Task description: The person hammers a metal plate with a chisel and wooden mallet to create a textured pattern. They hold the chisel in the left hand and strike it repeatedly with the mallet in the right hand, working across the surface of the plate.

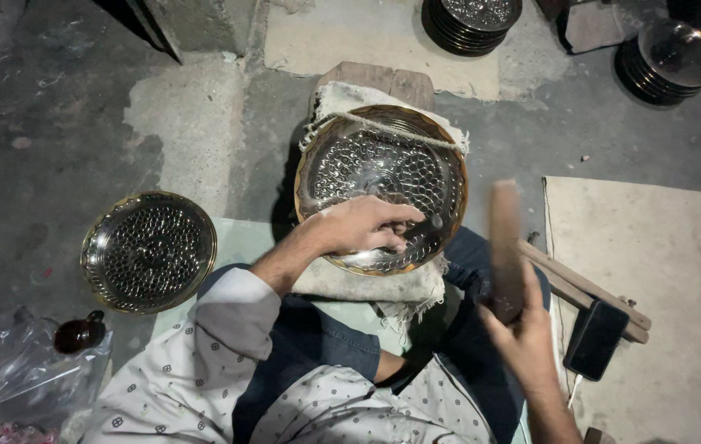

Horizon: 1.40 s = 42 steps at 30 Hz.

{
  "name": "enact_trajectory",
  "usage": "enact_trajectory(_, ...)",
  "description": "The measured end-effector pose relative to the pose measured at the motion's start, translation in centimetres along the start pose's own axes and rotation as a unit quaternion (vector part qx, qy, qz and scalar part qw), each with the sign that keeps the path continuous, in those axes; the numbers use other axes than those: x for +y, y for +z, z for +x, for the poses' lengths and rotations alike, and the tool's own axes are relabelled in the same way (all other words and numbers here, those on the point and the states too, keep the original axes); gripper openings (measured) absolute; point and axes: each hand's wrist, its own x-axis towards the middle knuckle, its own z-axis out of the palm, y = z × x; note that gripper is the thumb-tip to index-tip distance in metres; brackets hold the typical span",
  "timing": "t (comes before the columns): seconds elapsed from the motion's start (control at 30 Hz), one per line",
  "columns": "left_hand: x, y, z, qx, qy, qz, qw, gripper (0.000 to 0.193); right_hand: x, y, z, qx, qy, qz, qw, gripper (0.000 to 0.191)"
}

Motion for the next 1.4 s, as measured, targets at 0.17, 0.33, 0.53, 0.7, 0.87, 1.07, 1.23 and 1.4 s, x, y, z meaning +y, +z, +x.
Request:
enact_trajectory(0.17, -0.7, 0.6, 0.2, 0.006, 0.009, 0.002, 1.000, 0.054, 1.0, 0.2, -0.3, 0.004, -0.028, -0.077, 0.997, 0.094)
enact_trajectory(0.33, -1.2, 0.8, 0.3, 0.009, 0.024, 0.002, 1.000, 0.053, 1.6, 0.5, -0.5, -0.003, 0.001, -0.163, 0.987, 0.095)
enact_trajectory(0.53, -1.6, 0.7, 0.2, 0.003, 0.022, 0.001, 1.000, 0.053, 2.5, 1.0, -0.8, -0.001, 0.013, -0.118, 0.993, 0.094)
enact_trajectory(0.7, -1.6, 0.6, 0.1, -0.006, 0.013, 0.004, 1.000, 0.053, 3.6, 1.5, -1.1, -0.007, 0.012, -0.228, 0.974, 0.097)
enact_trajectory(0.87, -1.7, 0.4, -0.2, 0.008, 0.032, -0.004, 0.999, 0.051, 4.5, 2.1, -1.5, 0.017, 0.039, -0.085, 0.995, 0.092)
enact_trajectory(1.07, -1.5, 0.3, -0.4, -0.003, 0.025, 0.003, 1.000, 0.050, 5.3, 2.4, -1.8, 0.025, 0.048, -0.071, 0.996, 0.094)
enact_trajectory(1.23, -1.7, 0.0, -0.9, -0.015, -0.004, 0.001, 1.000, 0.051, 4.8, 2.5, -2.0, 0.044, -0.065, -0.055, 0.995, 0.092)
enact_trajectory(1.4, -2.2, -0.2, -1.1, 0.002, 0.043, -0.005, 0.999, 0.050, 3.9, 2.1, -2.4, 0.018, 0.027, -0.113, 0.993, 0.098)
